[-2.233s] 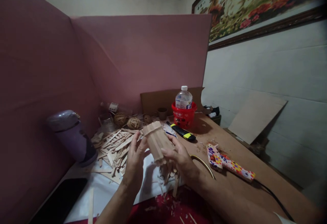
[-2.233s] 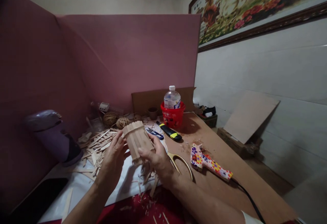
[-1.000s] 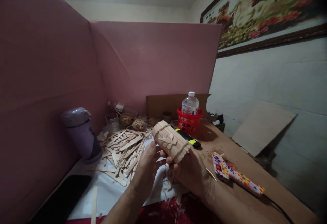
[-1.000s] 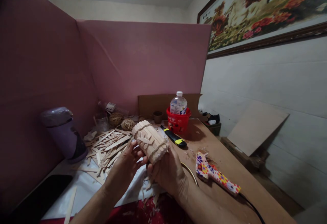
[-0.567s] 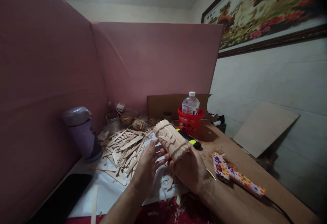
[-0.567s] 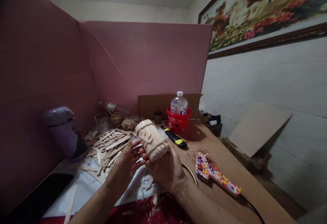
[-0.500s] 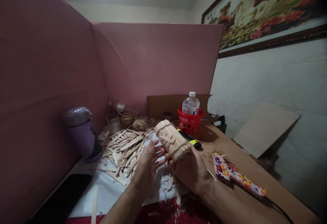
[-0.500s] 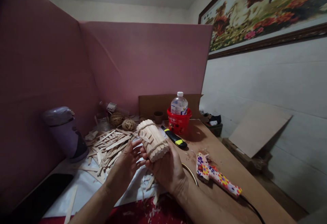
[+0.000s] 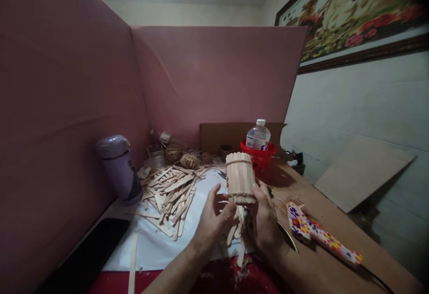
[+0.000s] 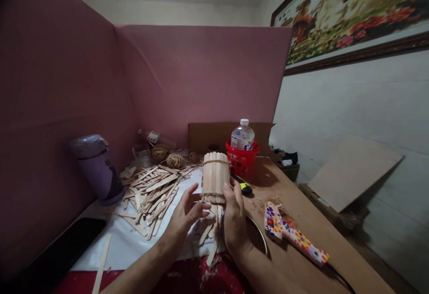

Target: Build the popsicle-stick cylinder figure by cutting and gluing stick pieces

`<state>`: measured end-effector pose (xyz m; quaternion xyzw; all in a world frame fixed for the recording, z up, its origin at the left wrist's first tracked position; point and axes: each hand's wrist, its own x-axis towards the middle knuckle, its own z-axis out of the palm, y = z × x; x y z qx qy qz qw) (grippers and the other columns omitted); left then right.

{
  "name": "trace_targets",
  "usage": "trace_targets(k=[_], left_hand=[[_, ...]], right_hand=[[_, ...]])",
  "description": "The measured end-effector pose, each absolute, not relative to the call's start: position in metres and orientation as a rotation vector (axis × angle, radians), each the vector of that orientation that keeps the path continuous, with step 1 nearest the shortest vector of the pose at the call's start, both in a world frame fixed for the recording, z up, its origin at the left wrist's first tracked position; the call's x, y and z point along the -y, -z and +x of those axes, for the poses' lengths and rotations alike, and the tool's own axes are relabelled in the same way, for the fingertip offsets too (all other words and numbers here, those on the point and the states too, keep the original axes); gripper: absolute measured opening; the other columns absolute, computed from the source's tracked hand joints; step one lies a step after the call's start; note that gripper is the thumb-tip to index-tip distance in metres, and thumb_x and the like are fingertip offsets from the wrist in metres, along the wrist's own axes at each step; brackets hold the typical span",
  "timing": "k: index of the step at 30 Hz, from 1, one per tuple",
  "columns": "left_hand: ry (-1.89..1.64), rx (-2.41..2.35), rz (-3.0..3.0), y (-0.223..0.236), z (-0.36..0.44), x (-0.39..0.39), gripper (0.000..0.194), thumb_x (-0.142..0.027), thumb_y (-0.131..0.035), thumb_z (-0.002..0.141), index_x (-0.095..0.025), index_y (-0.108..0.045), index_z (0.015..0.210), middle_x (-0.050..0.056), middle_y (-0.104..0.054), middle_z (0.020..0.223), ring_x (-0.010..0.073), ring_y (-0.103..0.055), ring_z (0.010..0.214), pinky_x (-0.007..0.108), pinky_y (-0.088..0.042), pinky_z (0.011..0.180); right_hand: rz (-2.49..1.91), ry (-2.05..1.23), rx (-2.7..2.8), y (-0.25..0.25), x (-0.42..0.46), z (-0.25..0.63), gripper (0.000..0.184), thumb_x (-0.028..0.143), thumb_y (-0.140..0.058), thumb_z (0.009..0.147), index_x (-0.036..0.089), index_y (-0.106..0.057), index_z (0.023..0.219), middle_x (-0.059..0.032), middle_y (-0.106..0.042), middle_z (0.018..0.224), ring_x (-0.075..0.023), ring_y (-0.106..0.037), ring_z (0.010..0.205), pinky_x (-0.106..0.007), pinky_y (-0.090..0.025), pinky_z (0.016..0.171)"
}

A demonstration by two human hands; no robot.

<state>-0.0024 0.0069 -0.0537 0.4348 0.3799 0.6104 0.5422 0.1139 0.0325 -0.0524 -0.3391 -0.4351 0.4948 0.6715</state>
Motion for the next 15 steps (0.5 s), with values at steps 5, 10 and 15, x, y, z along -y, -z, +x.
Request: trace_targets(k=[5,10,15], left_hand=[[-1.491,-0.793,1.146,0.050,-0.002,-0.006,0.067,-0.045,-0.069,0.073,-0.013,-0.044,0.126,0.017,-0.059,0.119,0.0261,-0.058,0.106,0.034,-0.048,0.085],[-1.532,-0.810,1.055,0.047,-0.003,-0.006,0.045,-0.033,-0.068,0.076,-0.016,-0.053,0.114,0.012,-0.065,0.112,0.0263,-0.061,0.103,0.034,-0.048,0.086],[-1.529,-1.075,1.005,0.044,-0.013,-0.013,0.063,-0.038,-0.071,0.068,-0.015,-0.049,0.122,0.014,-0.066,0.109,0.0292,-0.064,0.097,0.037,-0.051,0.080]], right_hand=[[-0.815,-1.060,1.195,0.053,-0.024,0.112,0.053,0.048,-0.049,0.087,0.023,-0.043,0.134,-0.0080,-0.059,0.127,-0.0262,-0.056,0.114,-0.038,-0.045,0.094],[-0.875,-1.107,1.396,0.056,-0.023,0.109,0.049,0.052,-0.044,0.090,0.025,-0.043,0.131,-0.0077,-0.053,0.133,-0.0254,-0.049,0.121,-0.038,-0.040,0.099],[-0.965,-1.040,1.338,0.057,-0.030,0.109,0.051,0.060,-0.039,0.089,0.020,-0.049,0.119,-0.0115,-0.059,0.121,-0.0264,-0.055,0.110,-0.041,-0.042,0.094]])
